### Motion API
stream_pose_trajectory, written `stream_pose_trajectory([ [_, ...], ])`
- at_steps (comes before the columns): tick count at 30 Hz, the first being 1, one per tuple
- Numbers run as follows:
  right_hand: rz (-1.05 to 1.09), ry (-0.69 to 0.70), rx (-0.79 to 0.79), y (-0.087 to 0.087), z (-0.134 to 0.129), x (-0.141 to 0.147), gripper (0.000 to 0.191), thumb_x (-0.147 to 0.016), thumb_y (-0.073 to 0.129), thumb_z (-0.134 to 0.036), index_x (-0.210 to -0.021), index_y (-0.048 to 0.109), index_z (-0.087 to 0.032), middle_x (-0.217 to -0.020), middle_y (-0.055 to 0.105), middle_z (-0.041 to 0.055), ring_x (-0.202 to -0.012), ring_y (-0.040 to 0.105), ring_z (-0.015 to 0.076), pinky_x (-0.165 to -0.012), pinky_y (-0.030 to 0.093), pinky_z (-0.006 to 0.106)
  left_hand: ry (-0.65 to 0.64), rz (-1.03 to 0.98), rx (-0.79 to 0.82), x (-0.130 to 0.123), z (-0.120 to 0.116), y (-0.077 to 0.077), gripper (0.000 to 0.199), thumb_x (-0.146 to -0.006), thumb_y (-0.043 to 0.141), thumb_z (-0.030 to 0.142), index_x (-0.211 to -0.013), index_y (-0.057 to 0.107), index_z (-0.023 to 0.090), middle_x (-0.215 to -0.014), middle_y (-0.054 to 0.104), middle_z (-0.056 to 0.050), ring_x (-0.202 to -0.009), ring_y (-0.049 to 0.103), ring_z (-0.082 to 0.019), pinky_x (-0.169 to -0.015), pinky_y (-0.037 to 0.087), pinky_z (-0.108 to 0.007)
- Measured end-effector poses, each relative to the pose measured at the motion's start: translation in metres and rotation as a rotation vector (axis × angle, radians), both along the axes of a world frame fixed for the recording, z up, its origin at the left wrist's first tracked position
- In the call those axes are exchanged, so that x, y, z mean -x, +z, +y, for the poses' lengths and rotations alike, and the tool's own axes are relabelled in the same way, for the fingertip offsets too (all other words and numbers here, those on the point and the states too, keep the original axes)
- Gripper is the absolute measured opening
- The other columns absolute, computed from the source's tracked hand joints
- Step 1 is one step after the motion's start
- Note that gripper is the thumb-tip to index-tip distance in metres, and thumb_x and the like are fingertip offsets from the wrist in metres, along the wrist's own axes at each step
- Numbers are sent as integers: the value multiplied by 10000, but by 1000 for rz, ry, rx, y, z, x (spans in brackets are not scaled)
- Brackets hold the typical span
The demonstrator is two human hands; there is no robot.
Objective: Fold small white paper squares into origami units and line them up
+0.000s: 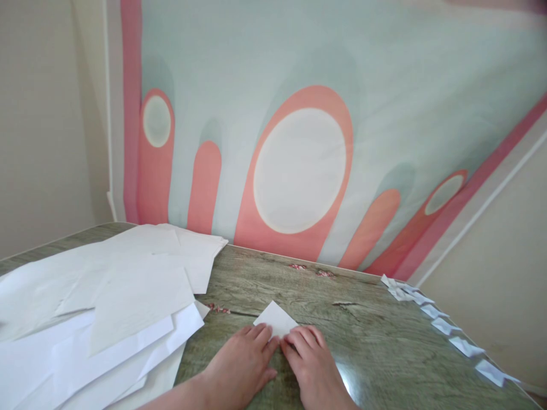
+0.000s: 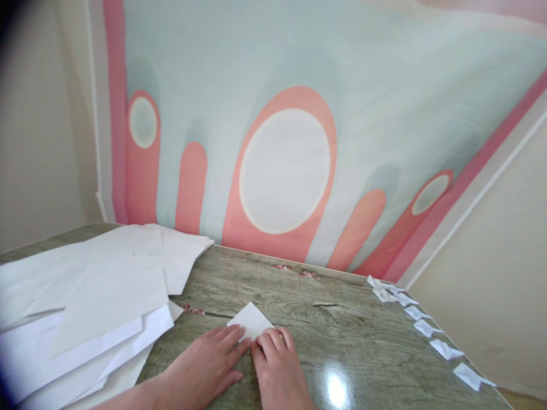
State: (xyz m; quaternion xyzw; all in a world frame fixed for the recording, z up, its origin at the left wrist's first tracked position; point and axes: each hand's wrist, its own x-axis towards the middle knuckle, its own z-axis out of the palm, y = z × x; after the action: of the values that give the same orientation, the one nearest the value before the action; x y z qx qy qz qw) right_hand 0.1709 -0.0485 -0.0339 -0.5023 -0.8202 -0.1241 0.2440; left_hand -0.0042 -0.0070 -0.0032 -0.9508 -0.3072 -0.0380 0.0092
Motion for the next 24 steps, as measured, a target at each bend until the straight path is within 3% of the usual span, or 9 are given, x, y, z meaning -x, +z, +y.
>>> stream_pose_trajectory([
  [15, -195, -271, 0, -1, -3, -20, 242, -787, 514, -10, -762, 689, -177, -795, 619, 81, -857, 512, 249, -856, 364, 422, 6, 21, 2, -1, -1, 4, 408, -871, 528, 388, -1215, 517, 167, -1225, 545, -125, -1152, 485, -261, -953, 400, -386],
  [19, -137, -262, 57, 4, -2, -30, 229, -765, 552, -3, -716, 678, -187, -767, 623, 54, -828, 528, 229, -823, 376, 392, 8, 39, 10, -2, 0, 3, 423, -873, 522, 392, -1226, 510, 160, -1244, 535, -135, -1156, 484, -265, -954, 401, -397],
  [24, 2, -215, -36, 2, 0, -30, 282, -799, 519, -13, -959, 658, -199, -996, 658, 44, -943, 536, 222, -889, 338, 385, -9, 35, 9, -2, 1, 3, 414, -875, 521, 390, -1218, 512, 159, -1230, 547, -130, -1160, 480, -267, -944, 412, -406],
])
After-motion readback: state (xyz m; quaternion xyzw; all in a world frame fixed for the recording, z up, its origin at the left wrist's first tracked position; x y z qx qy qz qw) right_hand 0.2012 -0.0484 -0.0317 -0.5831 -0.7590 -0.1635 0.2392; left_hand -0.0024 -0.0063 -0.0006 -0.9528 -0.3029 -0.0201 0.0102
